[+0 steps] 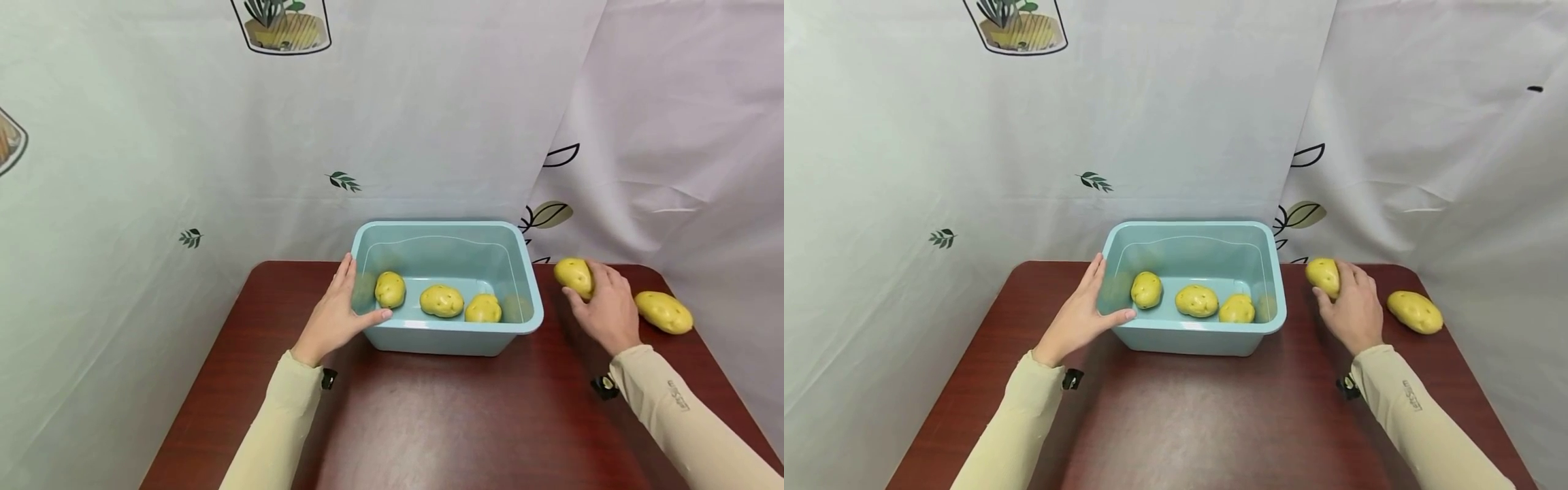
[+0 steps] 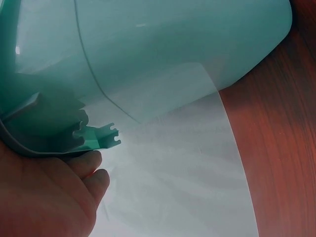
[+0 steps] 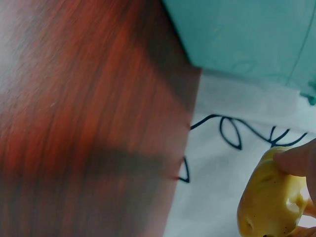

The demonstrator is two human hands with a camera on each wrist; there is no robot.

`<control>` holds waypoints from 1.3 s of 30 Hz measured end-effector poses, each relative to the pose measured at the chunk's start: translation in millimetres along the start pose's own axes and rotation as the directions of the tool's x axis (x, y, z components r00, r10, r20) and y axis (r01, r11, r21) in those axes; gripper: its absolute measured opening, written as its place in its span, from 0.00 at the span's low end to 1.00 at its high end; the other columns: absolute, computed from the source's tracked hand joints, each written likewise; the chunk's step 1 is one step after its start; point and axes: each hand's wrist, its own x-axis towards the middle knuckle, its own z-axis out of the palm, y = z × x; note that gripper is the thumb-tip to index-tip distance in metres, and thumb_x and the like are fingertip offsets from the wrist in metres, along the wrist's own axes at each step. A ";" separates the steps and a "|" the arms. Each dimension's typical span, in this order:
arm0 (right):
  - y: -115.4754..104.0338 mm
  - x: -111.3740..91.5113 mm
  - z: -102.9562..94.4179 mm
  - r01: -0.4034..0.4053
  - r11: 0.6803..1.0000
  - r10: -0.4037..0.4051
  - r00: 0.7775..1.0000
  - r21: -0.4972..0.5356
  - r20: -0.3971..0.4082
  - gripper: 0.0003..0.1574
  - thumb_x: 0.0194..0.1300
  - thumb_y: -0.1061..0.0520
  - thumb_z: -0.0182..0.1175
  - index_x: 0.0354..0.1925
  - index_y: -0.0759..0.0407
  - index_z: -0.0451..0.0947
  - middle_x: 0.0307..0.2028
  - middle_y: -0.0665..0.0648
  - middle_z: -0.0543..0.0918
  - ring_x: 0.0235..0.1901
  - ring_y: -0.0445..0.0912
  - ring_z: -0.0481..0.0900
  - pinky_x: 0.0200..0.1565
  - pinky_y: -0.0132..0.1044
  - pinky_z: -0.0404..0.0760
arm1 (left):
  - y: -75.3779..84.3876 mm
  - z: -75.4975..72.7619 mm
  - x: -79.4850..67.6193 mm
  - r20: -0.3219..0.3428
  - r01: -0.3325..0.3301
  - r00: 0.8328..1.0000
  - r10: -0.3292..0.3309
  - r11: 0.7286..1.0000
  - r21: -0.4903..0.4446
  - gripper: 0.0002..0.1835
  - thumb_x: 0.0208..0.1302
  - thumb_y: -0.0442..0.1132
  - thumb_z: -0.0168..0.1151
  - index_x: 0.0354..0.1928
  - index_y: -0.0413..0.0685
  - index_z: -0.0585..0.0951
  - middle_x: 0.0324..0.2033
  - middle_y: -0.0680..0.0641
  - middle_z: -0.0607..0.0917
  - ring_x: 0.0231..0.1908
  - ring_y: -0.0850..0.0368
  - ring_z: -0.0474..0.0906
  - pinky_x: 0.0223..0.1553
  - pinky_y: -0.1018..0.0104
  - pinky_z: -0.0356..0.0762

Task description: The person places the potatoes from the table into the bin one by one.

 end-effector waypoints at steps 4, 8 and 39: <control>-10.3 -2.6 -3.8 0.020 1.000 -0.020 1.000 0.016 -0.009 0.38 0.62 0.58 0.68 0.67 0.67 0.68 0.59 0.76 0.71 0.58 0.72 0.66 0.53 0.67 0.65 | 0.4 -0.2 -1.4 0.000 -0.003 1.000 0.003 1.000 -0.001 0.67 0.53 0.77 0.62 0.80 0.46 0.42 0.80 0.56 0.37 0.78 0.51 0.41 0.70 0.42 0.58; -17.6 -4.9 -5.8 0.037 0.999 -0.036 0.999 0.028 -0.023 0.38 0.61 0.58 0.69 0.66 0.67 0.69 0.58 0.76 0.72 0.57 0.72 0.67 0.53 0.67 0.65 | 0.5 0.4 -2.5 0.004 -0.003 1.000 0.003 1.000 0.003 0.67 0.53 0.77 0.62 0.80 0.47 0.41 0.79 0.59 0.36 0.78 0.52 0.41 0.70 0.42 0.58; -68.7 -3.9 -32.5 0.144 0.982 -0.120 0.975 0.123 -0.185 0.43 0.54 0.59 0.74 0.66 0.67 0.72 0.59 0.73 0.76 0.57 0.70 0.71 0.55 0.65 0.67 | -0.4 0.9 1.1 0.013 0.008 1.000 -0.008 1.000 -0.003 0.67 0.52 0.78 0.61 0.80 0.49 0.40 0.79 0.60 0.35 0.78 0.53 0.41 0.69 0.42 0.59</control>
